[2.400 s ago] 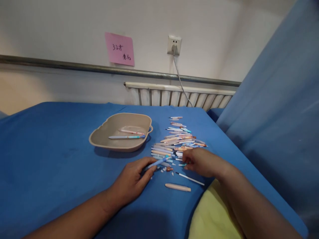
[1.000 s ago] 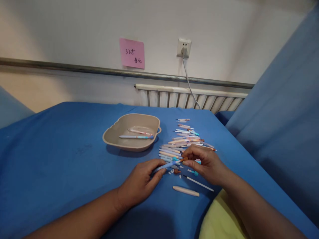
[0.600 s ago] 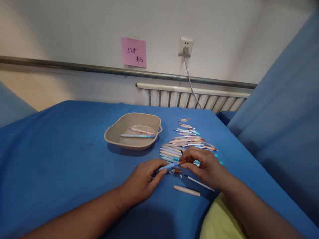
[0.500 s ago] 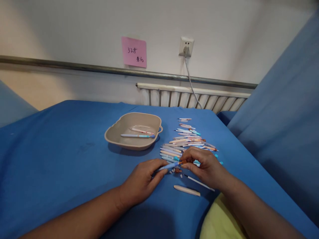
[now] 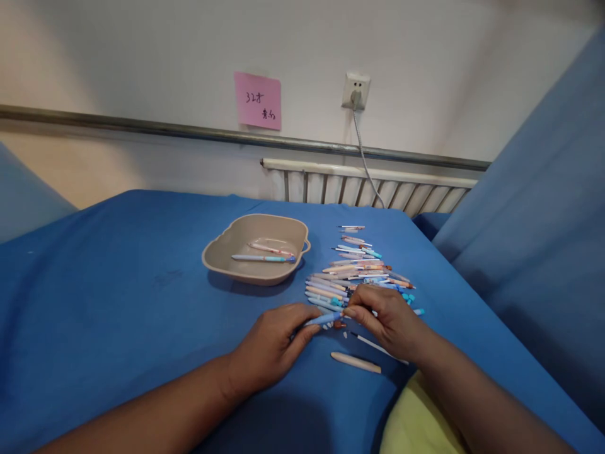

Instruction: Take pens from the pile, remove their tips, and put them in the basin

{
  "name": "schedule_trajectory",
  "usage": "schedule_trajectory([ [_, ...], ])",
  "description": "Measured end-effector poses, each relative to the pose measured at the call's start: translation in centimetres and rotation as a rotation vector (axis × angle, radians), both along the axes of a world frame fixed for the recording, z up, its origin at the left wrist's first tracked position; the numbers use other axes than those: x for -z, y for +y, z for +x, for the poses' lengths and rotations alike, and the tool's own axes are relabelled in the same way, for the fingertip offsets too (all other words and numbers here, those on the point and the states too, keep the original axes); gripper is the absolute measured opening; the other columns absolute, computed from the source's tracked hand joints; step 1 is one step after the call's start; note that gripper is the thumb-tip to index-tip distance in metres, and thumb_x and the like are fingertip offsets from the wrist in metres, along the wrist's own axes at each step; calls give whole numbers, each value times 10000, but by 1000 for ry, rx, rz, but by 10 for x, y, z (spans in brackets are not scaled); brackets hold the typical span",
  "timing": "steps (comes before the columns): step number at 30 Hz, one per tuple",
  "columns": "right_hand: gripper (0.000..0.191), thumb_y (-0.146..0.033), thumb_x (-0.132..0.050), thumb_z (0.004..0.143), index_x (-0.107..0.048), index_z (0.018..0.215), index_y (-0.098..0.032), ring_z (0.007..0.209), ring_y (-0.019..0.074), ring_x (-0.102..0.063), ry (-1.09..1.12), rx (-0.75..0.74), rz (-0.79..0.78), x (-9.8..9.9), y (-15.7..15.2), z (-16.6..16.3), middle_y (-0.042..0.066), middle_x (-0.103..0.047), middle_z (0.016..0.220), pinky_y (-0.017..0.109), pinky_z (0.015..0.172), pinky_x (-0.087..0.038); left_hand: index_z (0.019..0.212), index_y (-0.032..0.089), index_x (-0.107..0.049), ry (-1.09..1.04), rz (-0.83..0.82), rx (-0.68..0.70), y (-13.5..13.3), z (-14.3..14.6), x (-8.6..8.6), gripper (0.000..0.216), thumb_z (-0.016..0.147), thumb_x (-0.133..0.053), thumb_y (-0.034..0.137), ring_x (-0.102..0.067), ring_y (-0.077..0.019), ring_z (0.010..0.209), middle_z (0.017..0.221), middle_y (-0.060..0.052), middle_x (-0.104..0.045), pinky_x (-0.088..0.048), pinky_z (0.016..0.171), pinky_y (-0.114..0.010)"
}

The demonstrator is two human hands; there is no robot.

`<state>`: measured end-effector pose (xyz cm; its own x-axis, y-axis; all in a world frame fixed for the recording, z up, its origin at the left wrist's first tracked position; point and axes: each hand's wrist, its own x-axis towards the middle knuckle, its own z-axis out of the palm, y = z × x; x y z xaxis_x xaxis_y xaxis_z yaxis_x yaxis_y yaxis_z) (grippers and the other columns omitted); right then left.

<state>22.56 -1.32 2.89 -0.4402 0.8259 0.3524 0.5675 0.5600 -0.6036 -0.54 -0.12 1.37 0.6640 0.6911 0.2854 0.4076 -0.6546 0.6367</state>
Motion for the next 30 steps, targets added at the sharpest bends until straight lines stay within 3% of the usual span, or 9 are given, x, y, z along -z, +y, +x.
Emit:
schedule_trajectory([
  [6,391,-357,-393,954,-609,674,-190,587,132,-524,-33,20,-3,7,1,0,9,-573,606,246,574,-347,1050,227,-626,16,-46,8,0,1,-5,210,925,-457,242,-617,-162,902,999,-29,-685,-453,832,-256],
  [10,359,-365,-284,979,-589,906,-191,644,145,-568,163,-7,-89,12,1,2,26,-624,716,266,628,-409,1053,221,-630,0,-109,11,1,2,-8,219,924,-457,254,-621,-159,887,994,-28,-690,-461,803,-243],
  [13,262,-376,-382,953,-504,1099,-196,655,139,-589,317,0,-196,13,0,2,30,-638,811,263,629,-451,1025,206,-642,-28,-146,-36,2,2,-9,207,912,-476,259,-622,-153,854,956,-21,-697,-464,780,-234],
  [15,237,-342,-509,904,-494,1097,-205,692,141,-598,350,7,-215,12,0,1,26,-637,839,255,635,-462,1014,202,-647,-49,-172,-51,3,2,-10,205,909,-480,255,-622,-147,829,931,-16,-700,-466,769,-229],
  [20,48,-235,-542,883,-568,902,-200,634,120,-570,204,27,-89,10,0,-3,-4,-633,719,230,608,-415,1016,200,-652,-60,-176,-27,2,2,-12,226,921,-456,261,-623,-154,828,924,-23,-702,-471,778,-241],
  [25,307,-339,-479,919,-550,663,-185,549,111,-504,11,84,-21,6,1,-2,-9,-568,599,231,537,-334,1030,206,-651,-25,-137,13,2,2,-12,231,921,-456,262,-618,-169,887,988,-41,-697,-468,813,-260],
  [28,367,-358,-370,957,-562,695,-186,573,126,-514,-54,51,-21,3,0,1,-2,-556,607,246,562,-338,1038,203,-642,-28,-165,14,2,2,-9,234,927,-449,275,-618,-165,881,976,-38,-695,-464,807,-253],
  [30,288,-353,-367,956,-580,849,-191,628,140,-549,-14,39,-48,1,-1,1,6,-595,675,253,602,-371,1042,203,-636,-41,-179,-2,3,2,-6,231,927,-452,282,-616,-160,874,968,-30,-692,-459,798,-246],
])
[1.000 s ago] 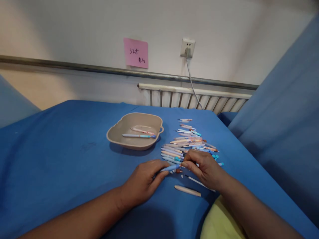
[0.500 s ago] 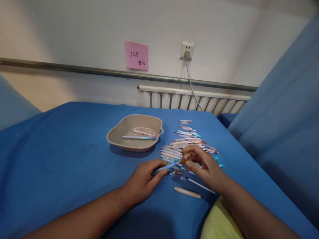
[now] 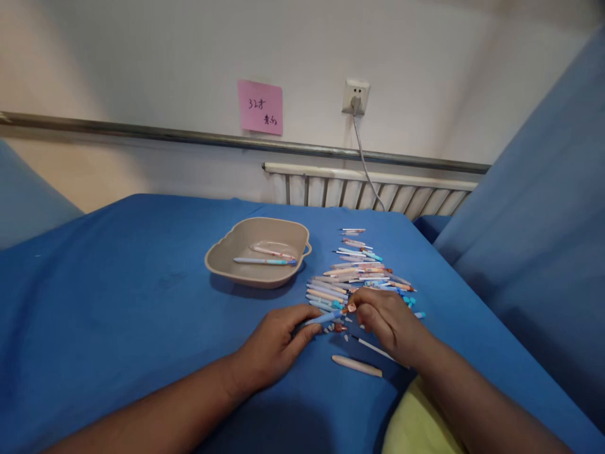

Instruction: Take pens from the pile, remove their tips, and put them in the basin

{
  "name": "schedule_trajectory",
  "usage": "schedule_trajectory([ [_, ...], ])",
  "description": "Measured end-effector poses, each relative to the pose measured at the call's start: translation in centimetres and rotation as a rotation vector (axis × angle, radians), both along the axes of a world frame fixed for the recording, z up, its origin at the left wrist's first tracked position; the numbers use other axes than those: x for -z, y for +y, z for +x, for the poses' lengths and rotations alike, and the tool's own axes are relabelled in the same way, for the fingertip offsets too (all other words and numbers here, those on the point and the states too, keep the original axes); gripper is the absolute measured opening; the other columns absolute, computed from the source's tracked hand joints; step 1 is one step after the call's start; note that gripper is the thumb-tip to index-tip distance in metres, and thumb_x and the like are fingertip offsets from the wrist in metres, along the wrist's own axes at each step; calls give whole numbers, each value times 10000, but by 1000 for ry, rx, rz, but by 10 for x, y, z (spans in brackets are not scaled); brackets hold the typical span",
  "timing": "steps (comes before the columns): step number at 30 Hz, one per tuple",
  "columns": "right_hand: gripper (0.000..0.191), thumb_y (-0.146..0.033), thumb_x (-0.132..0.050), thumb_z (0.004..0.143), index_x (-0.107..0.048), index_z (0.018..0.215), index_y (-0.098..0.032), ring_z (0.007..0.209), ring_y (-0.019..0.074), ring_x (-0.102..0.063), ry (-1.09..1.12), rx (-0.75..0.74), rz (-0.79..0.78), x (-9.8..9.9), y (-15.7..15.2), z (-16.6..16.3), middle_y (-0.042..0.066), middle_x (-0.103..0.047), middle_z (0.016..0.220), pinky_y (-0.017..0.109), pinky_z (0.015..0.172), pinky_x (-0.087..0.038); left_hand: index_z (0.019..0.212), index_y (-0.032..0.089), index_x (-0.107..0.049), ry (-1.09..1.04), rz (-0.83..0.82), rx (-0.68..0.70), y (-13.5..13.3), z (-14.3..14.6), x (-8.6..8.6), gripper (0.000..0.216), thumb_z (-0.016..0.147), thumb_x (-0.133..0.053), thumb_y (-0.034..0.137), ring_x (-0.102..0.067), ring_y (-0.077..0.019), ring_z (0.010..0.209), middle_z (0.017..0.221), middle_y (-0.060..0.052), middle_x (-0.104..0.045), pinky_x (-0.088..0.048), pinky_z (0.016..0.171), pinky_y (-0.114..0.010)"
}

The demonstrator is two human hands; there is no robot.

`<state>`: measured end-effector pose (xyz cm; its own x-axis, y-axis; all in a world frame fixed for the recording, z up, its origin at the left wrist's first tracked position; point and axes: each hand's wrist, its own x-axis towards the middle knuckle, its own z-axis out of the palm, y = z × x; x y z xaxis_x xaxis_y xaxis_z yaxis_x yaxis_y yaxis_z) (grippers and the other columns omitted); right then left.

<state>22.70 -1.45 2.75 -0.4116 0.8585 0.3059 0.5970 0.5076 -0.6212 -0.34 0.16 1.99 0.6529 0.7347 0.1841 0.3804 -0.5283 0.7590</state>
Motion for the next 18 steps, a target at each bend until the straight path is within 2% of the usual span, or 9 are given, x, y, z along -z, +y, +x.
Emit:
schedule_trajectory([
  [3,168,-324,-491,906,-526,1004,-193,665,144,-571,109,15,-46,-1,-2,-1,7,-627,742,245,614,-406,1040,205,-638,-6,-5,-18,0,-1,4,227,925,-459,284,-611,-155,859,959,-23,-691,-454,793,-244],
  [7,29,-232,-523,884,-528,890,-204,631,131,-573,146,15,-26,2,-2,-5,-2,-645,715,237,599,-413,1050,203,-643,-26,-9,-19,0,-1,6,248,930,-444,291,-611,-153,827,929,-23,-693,-461,806,-261],
  [11,117,-270,-529,888,-545,791,-207,614,132,-579,126,28,-15,5,0,-6,2,-664,698,237,584,-405,1053,206,-645,-26,-20,-10,0,0,2,256,933,-439,300,-614,-162,858,952,-29,-693,-462,820,-269],
  [14,222,-320,-514,896,-549,710,-202,580,129,-546,61,59,25,6,1,-5,0,-626,644,239,558,-373,1034,207,-651,-4,-43,22,0,1,-3,249,931,-441,292,-617,-165,881,975,-31,-694,-462,815,-262],
  [18,260,-352,-426,932,-570,779,-199,607,139,-555,47,14,29,4,0,-3,8,-620,673,255,587,-377,1024,201,-652,3,-46,26,-1,2,-9,244,929,-440,278,-620,-160,861,960,-31,-693,-466,799,-253],
])
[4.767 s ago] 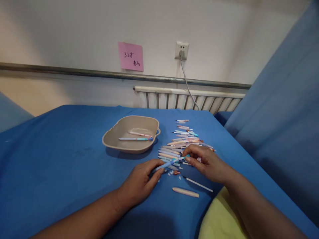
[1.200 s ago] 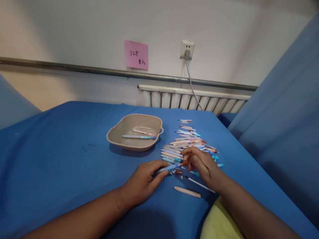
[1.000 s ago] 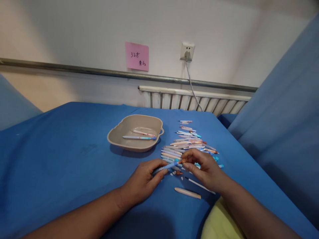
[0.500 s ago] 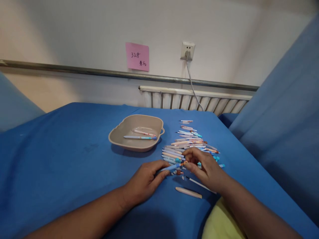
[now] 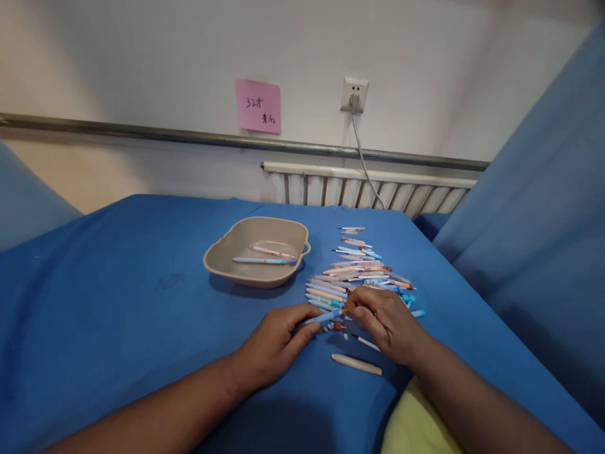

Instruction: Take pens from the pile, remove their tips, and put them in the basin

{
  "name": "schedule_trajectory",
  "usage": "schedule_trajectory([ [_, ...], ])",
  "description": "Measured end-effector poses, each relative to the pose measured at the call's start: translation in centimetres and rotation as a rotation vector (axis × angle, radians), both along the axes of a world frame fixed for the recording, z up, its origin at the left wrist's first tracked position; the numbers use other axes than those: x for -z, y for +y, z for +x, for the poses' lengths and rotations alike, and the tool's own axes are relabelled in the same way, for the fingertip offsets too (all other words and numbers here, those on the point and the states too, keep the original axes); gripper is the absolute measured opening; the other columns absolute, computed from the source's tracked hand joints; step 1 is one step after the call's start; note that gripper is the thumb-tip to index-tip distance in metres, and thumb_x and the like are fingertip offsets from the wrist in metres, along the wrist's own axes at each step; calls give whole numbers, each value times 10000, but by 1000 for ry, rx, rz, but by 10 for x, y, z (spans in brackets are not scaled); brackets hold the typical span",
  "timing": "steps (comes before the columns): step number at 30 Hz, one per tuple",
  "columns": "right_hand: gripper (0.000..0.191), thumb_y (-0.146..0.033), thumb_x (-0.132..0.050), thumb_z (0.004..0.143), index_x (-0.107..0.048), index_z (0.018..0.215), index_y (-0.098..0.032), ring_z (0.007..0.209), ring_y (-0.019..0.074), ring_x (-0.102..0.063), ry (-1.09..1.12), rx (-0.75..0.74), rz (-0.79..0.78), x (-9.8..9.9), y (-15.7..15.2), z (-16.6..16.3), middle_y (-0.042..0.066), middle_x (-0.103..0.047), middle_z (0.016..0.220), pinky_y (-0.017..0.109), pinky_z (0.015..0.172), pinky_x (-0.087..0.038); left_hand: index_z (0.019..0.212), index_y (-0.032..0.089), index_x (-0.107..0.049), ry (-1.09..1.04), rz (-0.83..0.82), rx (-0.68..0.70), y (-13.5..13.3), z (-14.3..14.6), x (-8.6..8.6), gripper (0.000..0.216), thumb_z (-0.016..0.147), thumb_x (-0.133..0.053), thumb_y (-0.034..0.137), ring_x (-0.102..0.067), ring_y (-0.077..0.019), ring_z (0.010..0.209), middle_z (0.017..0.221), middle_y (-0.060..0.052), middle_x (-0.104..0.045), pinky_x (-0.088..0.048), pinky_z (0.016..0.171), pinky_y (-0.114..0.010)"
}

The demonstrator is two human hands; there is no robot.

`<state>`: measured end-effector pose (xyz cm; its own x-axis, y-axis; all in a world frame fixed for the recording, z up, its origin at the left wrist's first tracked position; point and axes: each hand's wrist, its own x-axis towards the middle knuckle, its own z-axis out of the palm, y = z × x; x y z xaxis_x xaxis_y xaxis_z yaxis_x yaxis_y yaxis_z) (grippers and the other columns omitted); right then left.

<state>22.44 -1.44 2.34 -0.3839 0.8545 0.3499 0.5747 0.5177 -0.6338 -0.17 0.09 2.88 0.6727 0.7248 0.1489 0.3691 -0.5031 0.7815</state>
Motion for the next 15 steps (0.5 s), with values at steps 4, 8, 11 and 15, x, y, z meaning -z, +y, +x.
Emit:
schedule_trajectory([
  [4,215,-370,-427,932,-545,966,-194,622,142,-587,123,-10,-80,0,-1,2,21,-658,753,252,579,-415,1000,196,-650,13,14,-13,0,-1,1,245,931,-431,280,-616,-151,817,895,-21,-688,-467,774,-241],
  [8,131,-303,-519,891,-545,959,-194,636,144,-587,162,7,-83,1,-1,2,16,-652,735,247,577,-430,1001,198,-644,19,11,-12,1,-2,4,242,934,-425,273,-610,-145,817,882,-15,-681,-461,777,-234],
  [11,82,-258,-509,892,-559,912,-196,614,134,-576,167,-8,-80,1,0,1,10,-641,715,246,574,-432,1005,197,-641,16,17,-27,1,-2,7,248,936,-419,281,-605,-148,819,883,-17,-678,-461,791,-243],
  [15,86,-266,-514,891,-564,862,-202,571,120,-549,141,0,-64,1,1,1,-9,-613,661,234,539,-402,998,198,-637,-8,23,-43,0,-1,12,247,937,-421,302,-602,-152,817,879,-16,-675,-460,811,-259],
])
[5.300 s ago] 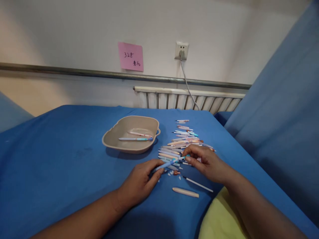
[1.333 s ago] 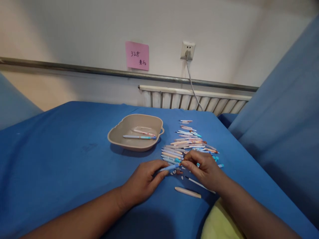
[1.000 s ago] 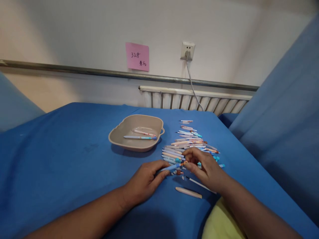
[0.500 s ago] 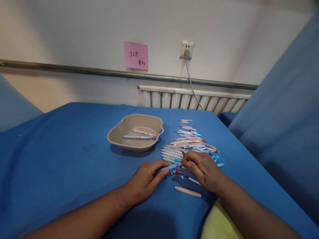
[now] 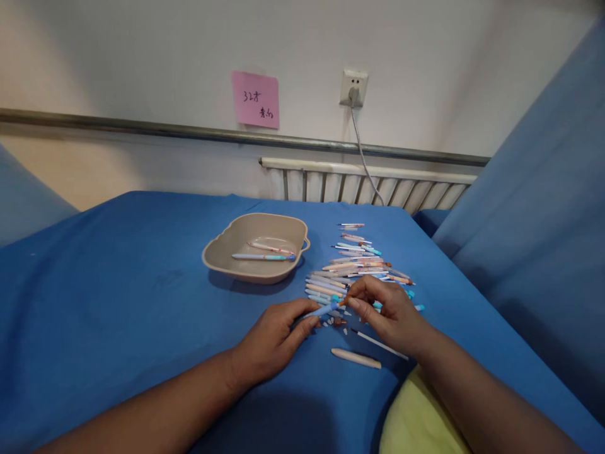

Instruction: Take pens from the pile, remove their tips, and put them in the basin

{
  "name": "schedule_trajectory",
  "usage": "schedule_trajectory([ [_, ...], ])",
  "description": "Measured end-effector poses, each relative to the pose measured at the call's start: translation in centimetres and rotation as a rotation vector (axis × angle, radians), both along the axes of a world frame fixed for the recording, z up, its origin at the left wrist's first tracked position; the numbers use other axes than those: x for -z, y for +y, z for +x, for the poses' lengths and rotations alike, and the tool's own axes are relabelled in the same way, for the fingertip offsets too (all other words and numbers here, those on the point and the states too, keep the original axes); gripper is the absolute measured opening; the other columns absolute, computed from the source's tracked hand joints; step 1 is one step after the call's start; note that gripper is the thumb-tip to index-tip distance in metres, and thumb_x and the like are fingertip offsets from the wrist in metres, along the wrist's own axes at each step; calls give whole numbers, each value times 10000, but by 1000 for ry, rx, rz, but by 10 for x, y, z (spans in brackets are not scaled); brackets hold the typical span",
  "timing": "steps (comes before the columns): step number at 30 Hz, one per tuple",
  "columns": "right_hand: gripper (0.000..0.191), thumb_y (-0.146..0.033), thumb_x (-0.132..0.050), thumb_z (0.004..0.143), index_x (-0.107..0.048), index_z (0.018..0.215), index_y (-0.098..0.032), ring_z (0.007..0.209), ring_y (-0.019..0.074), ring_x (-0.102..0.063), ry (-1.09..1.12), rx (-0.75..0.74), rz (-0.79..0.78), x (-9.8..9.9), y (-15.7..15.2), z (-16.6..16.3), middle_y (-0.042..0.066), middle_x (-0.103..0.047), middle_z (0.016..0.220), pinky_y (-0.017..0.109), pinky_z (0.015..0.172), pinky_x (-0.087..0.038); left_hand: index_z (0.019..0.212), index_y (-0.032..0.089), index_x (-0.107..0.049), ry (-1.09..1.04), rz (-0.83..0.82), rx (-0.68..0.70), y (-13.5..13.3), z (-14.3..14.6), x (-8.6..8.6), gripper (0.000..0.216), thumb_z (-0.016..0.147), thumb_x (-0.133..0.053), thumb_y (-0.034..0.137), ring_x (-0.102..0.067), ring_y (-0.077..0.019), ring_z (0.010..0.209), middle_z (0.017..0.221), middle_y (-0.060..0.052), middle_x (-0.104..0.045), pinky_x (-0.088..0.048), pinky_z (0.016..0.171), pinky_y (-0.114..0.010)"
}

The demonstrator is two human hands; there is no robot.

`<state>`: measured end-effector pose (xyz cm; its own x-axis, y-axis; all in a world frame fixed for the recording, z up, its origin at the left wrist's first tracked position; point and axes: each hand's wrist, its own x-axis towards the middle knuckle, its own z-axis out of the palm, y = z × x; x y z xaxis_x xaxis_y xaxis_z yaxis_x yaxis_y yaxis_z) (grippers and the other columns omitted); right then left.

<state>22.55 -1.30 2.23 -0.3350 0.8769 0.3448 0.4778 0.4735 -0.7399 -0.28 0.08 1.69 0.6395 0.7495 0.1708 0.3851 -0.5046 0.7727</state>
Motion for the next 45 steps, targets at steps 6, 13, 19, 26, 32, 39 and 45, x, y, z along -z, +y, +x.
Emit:
schedule_trajectory([
  [6,225,-321,-489,907,-556,733,-194,565,117,-503,-101,40,96,-1,0,-1,-6,-584,621,235,544,-360,978,202,-644,-19,29,7,-1,1,2,246,935,-426,309,-603,-160,842,901,-24,-680,-454,831,-268],
  [13,468,-515,-257,954,-584,869,-192,585,134,-563,81,-31,-40,6,2,5,16,-587,679,253,573,-423,1033,203,-637,25,16,18,0,0,-2,239,930,-441,294,-610,-155,838,920,-23,-684,-459,779,-241],
  [19,547,-611,-251,912,-567,833,-170,501,126,-539,408,77,-170,11,12,10,5,-545,623,251,486,-424,982,191,-640,36,-5,-30,0,-1,-3,259,931,-420,317,-605,-142,739,834,-14,-676,-467,694,-227],
  [26,514,-629,-345,879,-550,793,-166,470,114,-518,534,123,-246,8,20,12,-5,-529,590,240,448,-422,1028,189,-596,-38,-4,-139,4,-9,-9,231,920,-445,326,-650,-160,801,908,-35,-705,-501,739,-264],
  [32,459,-582,-385,889,-553,794,-166,457,103,-511,552,125,-255,9,21,13,-20,-521,580,230,445,-414,975,166,-576,-220,-175,-223,8,-9,-14,231,894,-500,368,-671,-184,826,912,-62,-718,-516,776,-315],
  [39,388,-518,-429,899,-558,785,-170,477,101,-497,501,103,-253,11,19,10,-25,-518,591,229,456,-406,896,163,-539,-416,-540,-242,5,-1,-10,240,854,-571,397,-679,-192,774,910,-83,-722,-524,733,-345],
  [45,357,-478,-423,914,-554,785,-171,479,97,-496,447,105,-262,15,21,11,-27,-521,601,226,473,-407,900,154,-561,-402,-566,-248,4,1,-7,250,834,-600,392,-666,-184,793,916,-85,-716,-504,725,-315],
])
